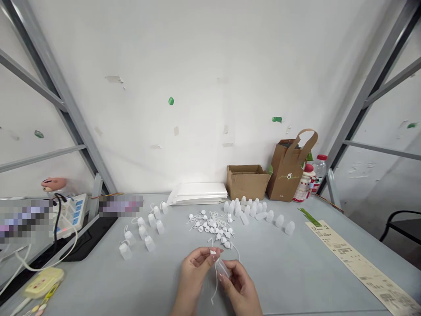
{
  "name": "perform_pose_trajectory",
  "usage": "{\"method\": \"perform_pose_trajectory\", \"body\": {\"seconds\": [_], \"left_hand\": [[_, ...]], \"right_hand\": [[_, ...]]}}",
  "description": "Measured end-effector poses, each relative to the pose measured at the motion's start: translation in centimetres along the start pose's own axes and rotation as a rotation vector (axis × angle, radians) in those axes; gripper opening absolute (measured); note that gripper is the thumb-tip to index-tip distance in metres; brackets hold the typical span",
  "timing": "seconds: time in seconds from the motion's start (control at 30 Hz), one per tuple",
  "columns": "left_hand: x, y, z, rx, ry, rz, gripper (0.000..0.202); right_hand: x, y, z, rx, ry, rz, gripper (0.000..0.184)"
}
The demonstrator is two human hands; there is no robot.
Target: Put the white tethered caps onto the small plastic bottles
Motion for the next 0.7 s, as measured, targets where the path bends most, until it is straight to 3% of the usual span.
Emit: {"method": "perform_pose_trajectory", "body": {"seconds": [0.17,0.23,0.4,0.5,0.6,0.7], "left_hand": [[-1.4,-0.3,0.1,-0.032,-0.132,-0.041,0.024],[-1.3,-0.3,0.3,-0.044,-0.115,-0.043,0.024],[0.3,0.0,0.4,-0.036,0.030,-0.016,0.026],[0.0,0.8,0.3,-0.057,-0.036,0.042,0.024],[-0.4,1.7,-0.1,-0.085,-0.106,0.083,0.021],[-0.2,1.7,-0.3,-0.065,-0.096,0.097,0.021]], "right_hand": [[-1.5,0.9,0.1,-0.151,-0.161,0.089,0.047],[-1.8,0.9,0.3,-0.186,-0.187,0.116,0.049],[-1.3,0.5,0.8,-0.157,-0.133,0.190,0.044],[-1.2,1.3,0.8,-0.185,-0.141,0.181,0.039],[-1.5,2.6,0.4,-0.269,-0.152,0.138,0.049],[-1.2,2.2,0.4,-0.217,-0.090,0.124,0.047]]}}
Point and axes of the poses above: each hand's wrist, its own z-axis towards the middle knuckle, its own x-axis out of the back of the hand, y = z × x, the point moved 10 cm from there along z, towards the middle knuckle, and after that the axes turned 13 degrees about z, right-handed, at the moved point
